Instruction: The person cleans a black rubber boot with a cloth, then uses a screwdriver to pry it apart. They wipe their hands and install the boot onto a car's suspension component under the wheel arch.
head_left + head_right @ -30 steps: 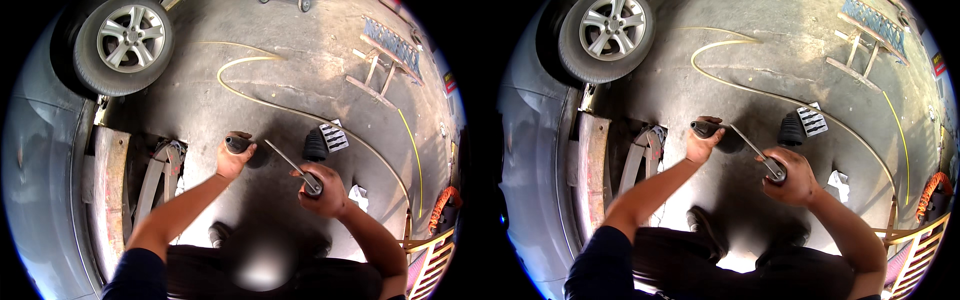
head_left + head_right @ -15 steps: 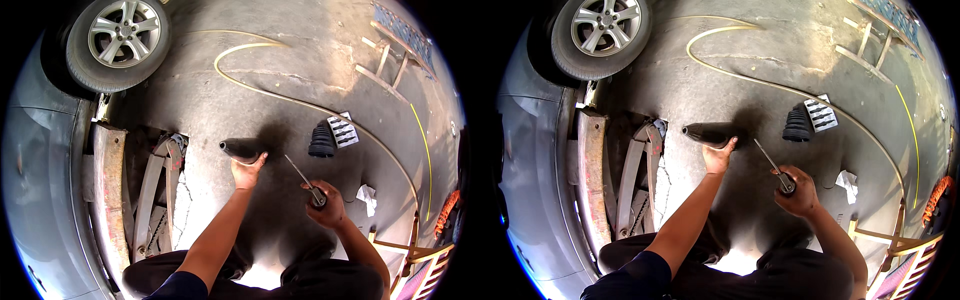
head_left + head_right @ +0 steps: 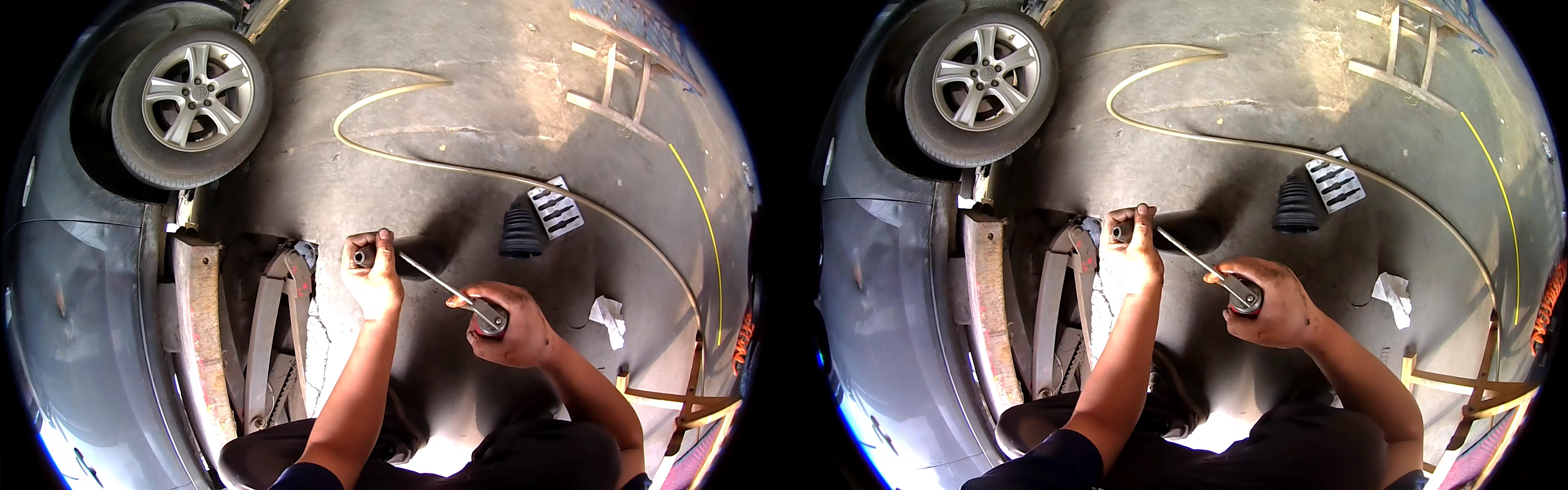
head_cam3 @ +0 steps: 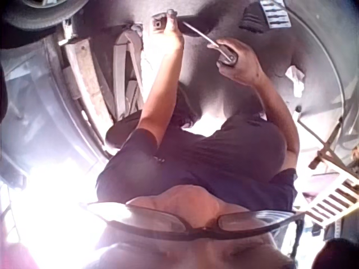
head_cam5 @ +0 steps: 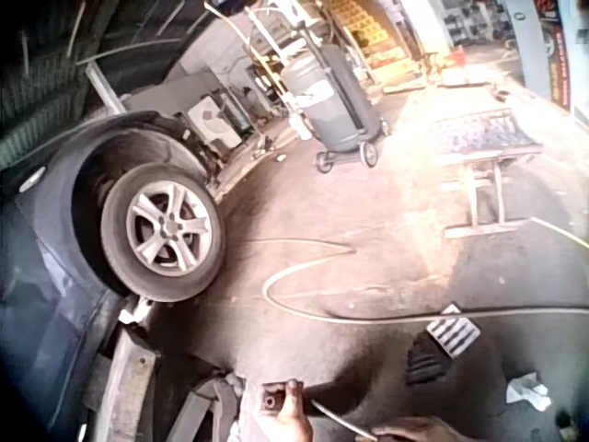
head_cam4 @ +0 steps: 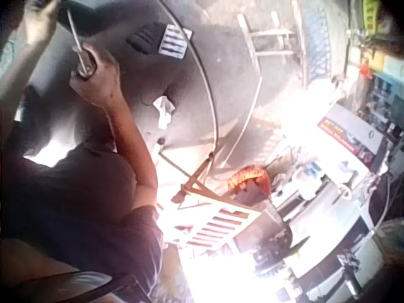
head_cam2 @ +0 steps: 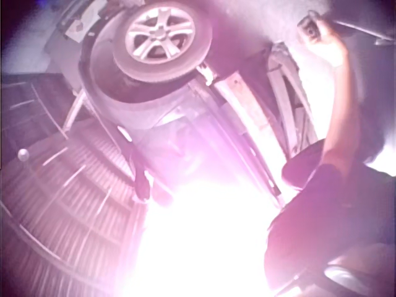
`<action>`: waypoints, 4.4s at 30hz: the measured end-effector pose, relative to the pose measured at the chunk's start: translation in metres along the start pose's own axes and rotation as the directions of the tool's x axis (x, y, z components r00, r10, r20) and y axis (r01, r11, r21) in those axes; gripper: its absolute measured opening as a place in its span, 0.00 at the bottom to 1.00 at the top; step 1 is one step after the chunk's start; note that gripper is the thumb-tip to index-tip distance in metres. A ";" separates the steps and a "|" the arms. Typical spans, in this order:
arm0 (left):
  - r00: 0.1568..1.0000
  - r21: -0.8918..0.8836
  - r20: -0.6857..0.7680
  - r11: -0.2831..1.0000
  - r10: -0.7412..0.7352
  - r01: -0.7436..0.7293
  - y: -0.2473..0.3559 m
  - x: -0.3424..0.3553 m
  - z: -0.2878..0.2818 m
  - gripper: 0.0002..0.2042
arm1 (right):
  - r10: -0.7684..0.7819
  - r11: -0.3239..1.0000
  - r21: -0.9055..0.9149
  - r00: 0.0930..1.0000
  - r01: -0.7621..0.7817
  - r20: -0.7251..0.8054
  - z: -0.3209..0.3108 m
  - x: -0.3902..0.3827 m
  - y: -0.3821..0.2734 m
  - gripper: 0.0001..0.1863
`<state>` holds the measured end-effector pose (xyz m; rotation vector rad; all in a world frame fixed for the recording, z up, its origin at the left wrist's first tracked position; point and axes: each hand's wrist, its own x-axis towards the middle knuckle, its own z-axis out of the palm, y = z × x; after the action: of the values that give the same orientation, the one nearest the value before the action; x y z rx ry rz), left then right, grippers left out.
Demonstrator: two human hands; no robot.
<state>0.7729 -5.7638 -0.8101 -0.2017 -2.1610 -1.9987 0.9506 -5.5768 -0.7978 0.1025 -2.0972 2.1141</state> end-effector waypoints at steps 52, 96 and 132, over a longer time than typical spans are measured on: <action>0.978 0.082 0.180 0.993 -0.104 0.090 -0.001 0.003 0.022 0.17 | 0.062 0.982 0.185 0.992 -0.040 -0.112 -0.028 0.005 0.015 0.24; 0.956 0.015 0.290 0.999 0.039 -0.045 -0.008 -0.003 0.020 0.10 | 0.177 0.972 0.164 0.983 -0.166 -0.056 -0.027 -0.009 0.037 0.17; 0.991 0.048 0.135 0.999 -0.009 0.002 -0.022 -0.042 0.039 0.37 | 0.120 0.992 0.045 0.985 -0.115 -0.127 -0.034 -0.016 0.039 0.17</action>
<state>0.8071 -5.7254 -0.8442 -0.3338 -2.2902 -1.9873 0.9617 -5.5438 -0.8397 -0.1542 -2.0357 2.1629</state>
